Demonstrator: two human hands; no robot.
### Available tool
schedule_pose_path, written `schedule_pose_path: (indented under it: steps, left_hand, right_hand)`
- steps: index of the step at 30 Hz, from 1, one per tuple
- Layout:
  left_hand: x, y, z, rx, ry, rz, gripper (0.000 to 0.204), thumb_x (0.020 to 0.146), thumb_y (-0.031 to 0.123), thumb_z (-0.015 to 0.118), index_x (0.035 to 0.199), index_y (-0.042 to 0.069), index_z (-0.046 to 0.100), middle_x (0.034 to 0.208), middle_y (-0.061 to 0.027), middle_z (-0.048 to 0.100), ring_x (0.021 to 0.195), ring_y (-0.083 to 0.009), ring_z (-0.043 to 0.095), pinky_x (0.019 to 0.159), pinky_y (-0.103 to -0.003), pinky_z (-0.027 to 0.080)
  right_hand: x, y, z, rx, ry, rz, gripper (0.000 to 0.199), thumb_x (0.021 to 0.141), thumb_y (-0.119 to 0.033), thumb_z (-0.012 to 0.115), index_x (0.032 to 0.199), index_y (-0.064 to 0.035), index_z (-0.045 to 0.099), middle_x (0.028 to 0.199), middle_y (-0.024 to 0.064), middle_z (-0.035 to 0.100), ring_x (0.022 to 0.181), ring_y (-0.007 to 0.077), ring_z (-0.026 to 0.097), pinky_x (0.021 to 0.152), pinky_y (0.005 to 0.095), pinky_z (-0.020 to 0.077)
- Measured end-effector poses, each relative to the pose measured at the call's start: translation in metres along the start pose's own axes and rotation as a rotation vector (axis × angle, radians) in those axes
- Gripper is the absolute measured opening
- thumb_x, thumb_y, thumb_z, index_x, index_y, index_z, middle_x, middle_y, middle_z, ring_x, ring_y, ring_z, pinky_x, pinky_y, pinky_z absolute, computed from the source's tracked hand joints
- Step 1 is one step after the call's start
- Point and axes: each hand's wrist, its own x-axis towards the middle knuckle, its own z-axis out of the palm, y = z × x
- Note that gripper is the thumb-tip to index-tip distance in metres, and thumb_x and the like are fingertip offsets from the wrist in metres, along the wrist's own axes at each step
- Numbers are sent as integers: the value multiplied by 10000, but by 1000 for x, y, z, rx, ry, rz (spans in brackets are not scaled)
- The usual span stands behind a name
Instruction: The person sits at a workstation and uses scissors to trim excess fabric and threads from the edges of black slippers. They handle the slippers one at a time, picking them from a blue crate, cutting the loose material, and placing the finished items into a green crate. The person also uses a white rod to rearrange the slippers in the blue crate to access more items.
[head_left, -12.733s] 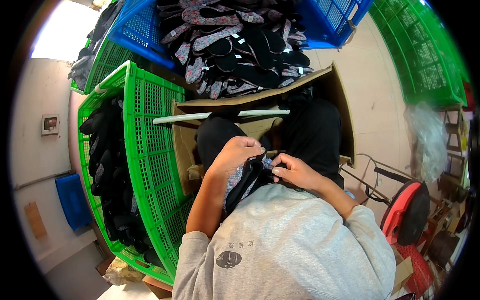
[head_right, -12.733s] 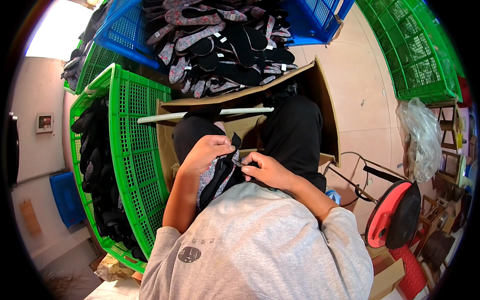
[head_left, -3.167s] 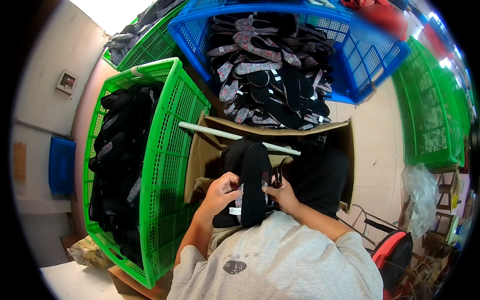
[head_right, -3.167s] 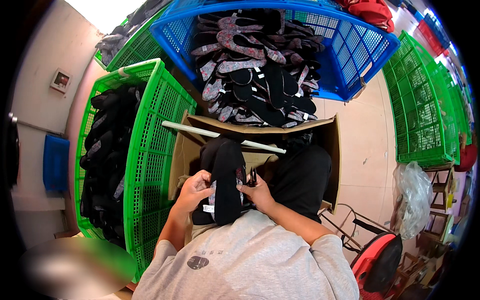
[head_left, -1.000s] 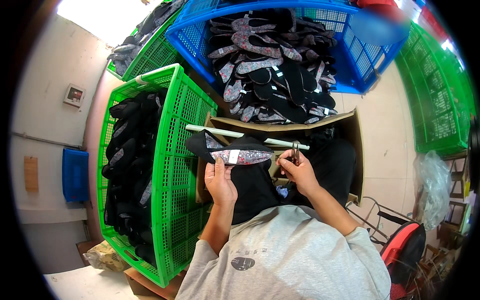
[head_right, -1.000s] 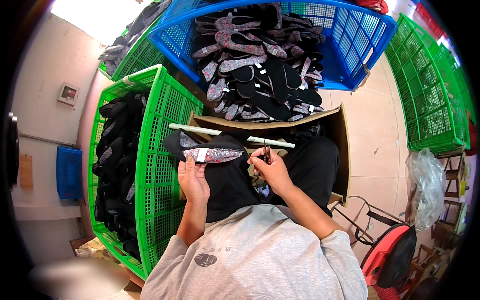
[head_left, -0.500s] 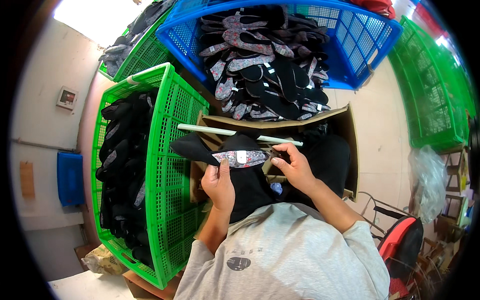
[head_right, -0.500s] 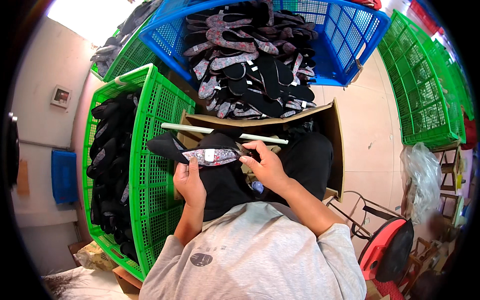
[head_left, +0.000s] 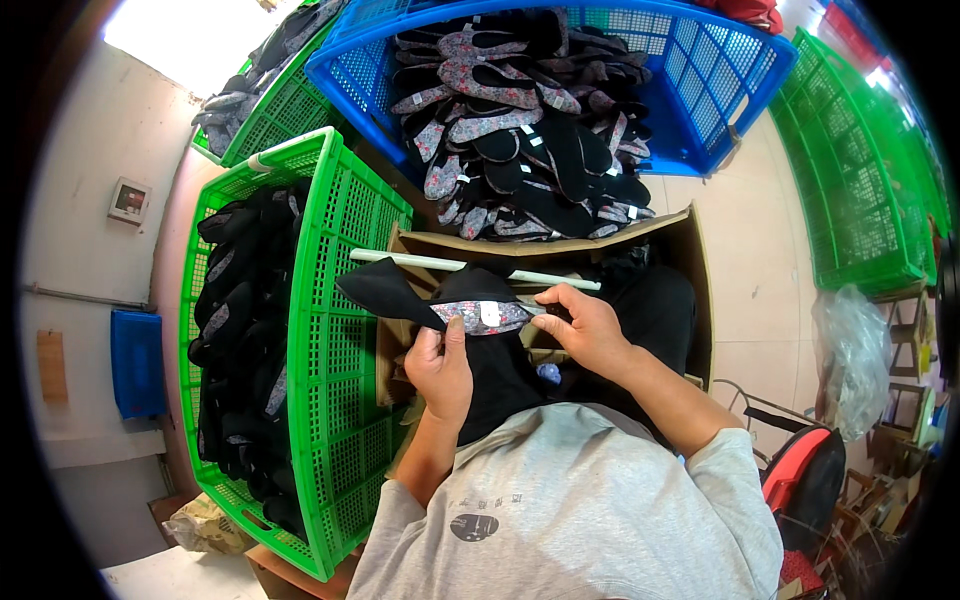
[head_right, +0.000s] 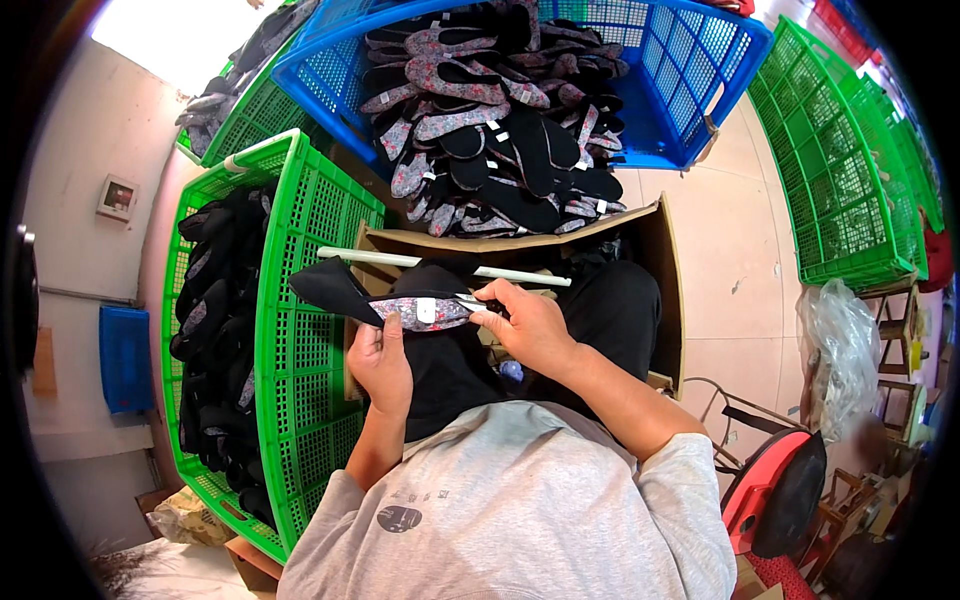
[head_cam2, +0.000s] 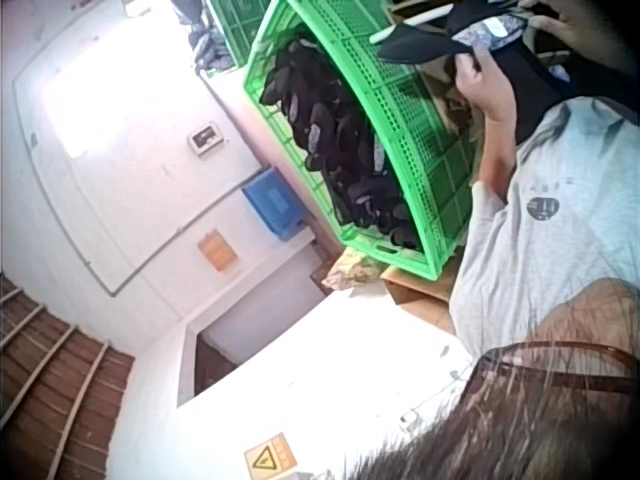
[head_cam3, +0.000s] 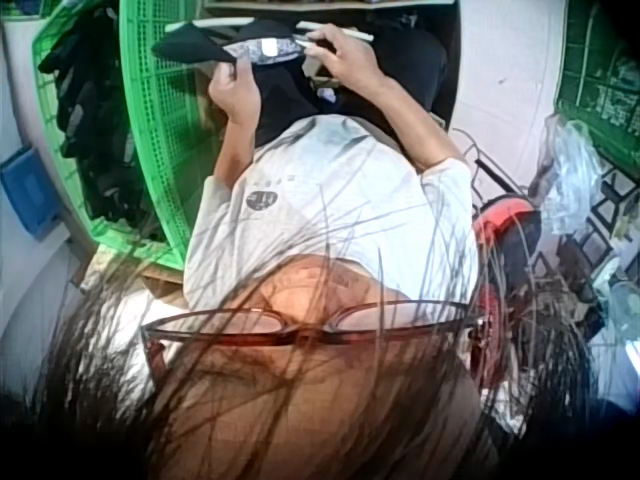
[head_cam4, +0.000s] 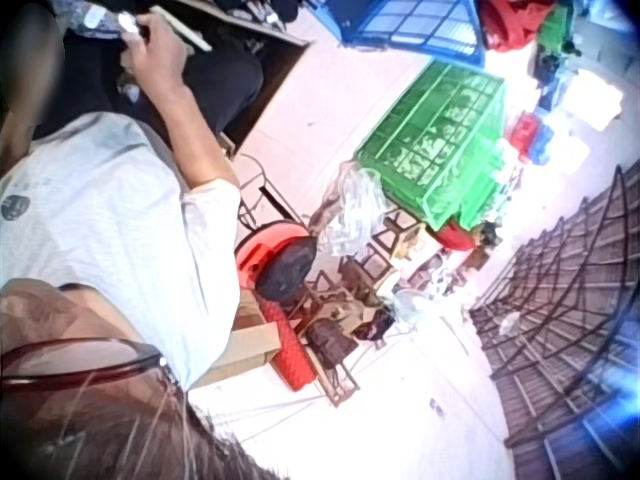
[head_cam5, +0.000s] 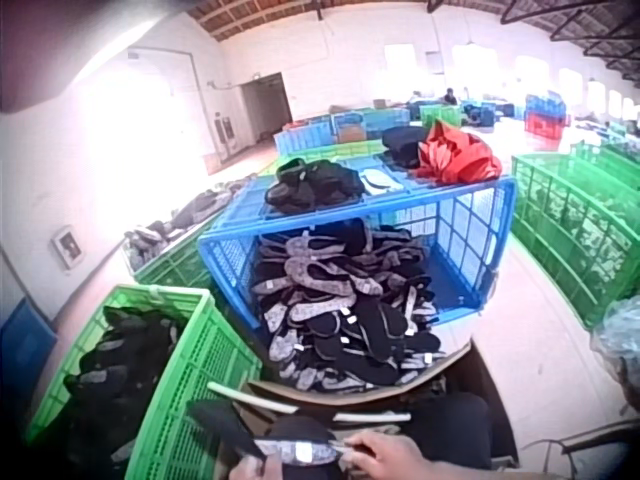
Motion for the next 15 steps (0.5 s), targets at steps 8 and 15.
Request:
schedule_pose_path:
  steps: [8,15]
  left_hand:
    - [0,4,3,68,15,69,270,953,56,658,717,14,532,656,51,494,615,-7,366,507,-216,284]
    - [0,0,5,57,2,62,175,956,60,654,805,-6,596,690,47,541,630,-8,402,529,-207,313]
  right_hand:
    - [3,-8,-2,-37,-51,93,285,876,-211,743,1087,-48,644,958,124,699,807,250,670,710,328,512]
    - [1,1,6,-72,20,-7,271,877,-282,727,1053,-94,643,864,98,695,736,281,664,644,382,505]
